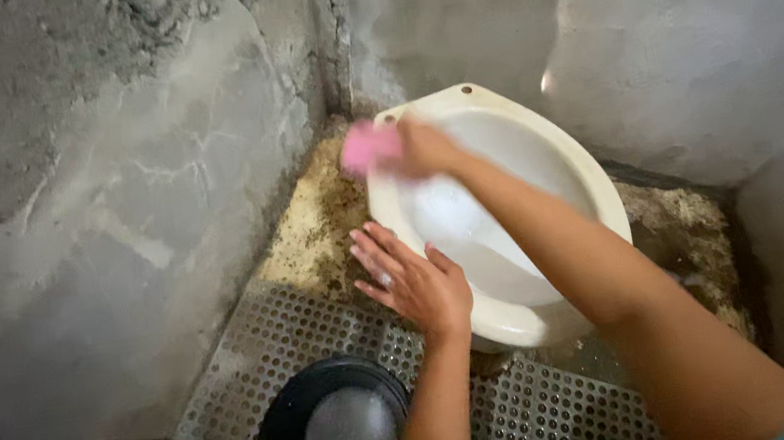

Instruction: The person cleans the exterior and rim of a toilet using a pink sponge and soapy water from a black bucket.

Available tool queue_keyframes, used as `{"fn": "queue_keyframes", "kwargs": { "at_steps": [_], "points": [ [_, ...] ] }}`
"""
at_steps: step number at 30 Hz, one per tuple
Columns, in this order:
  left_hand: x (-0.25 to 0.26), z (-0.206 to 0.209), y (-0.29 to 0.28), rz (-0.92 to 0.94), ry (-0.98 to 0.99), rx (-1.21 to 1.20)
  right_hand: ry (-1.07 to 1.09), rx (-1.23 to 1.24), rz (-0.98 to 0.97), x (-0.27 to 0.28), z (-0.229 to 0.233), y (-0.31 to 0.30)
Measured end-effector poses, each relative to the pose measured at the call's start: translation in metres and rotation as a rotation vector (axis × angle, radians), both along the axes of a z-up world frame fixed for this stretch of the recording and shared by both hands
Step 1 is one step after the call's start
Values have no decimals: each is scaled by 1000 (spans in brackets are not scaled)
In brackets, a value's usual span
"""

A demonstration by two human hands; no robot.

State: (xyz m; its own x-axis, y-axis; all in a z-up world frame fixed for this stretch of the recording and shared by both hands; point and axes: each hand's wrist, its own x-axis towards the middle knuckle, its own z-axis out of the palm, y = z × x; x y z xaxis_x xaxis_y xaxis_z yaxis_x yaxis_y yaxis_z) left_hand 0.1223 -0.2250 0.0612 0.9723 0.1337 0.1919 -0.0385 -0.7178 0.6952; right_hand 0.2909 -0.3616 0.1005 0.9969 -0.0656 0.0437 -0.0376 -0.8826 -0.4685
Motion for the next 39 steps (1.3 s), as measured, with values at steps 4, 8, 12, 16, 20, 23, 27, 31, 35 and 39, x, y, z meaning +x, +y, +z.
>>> {"fn": "queue_keyframes", "kwargs": {
  "at_steps": [4, 8, 12, 16, 20, 23, 27, 31, 35, 39],
  "points": [
    [2, -4, 0, -11, 13, -18, 10, -10, -545, 29, 14, -18],
    [-1, -4, 0, -18, 58, -43, 10, -27, -88, 40, -19, 16],
    [3, -5, 3, -31, -35, -15, -119, 67, -286, 31, -28, -13],
    [0, -2, 1, -26, 68, -50, -74, 105, -554, 33, -11, -25],
    [1, -2, 3, -39, 45, -36, 12, -13, -300, 32, -37, 1],
    [0, -7, 4, -44, 37, -10, -99, -45, -429, 28, -65, -65],
    [3, -4, 2, -38, 82, -44, -643, 561, -447, 22, -78, -124],
    [5, -1, 2, -42, 75, -80, -171, -8, -311, 39, -66, -29],
    [-1, -4, 5, -31, 87, -75, -39, 95, -413, 27, -13, -41],
    [1, -1, 3, -35, 103, -65, -103, -73, -737, 18, -8, -91]
  ]
}}
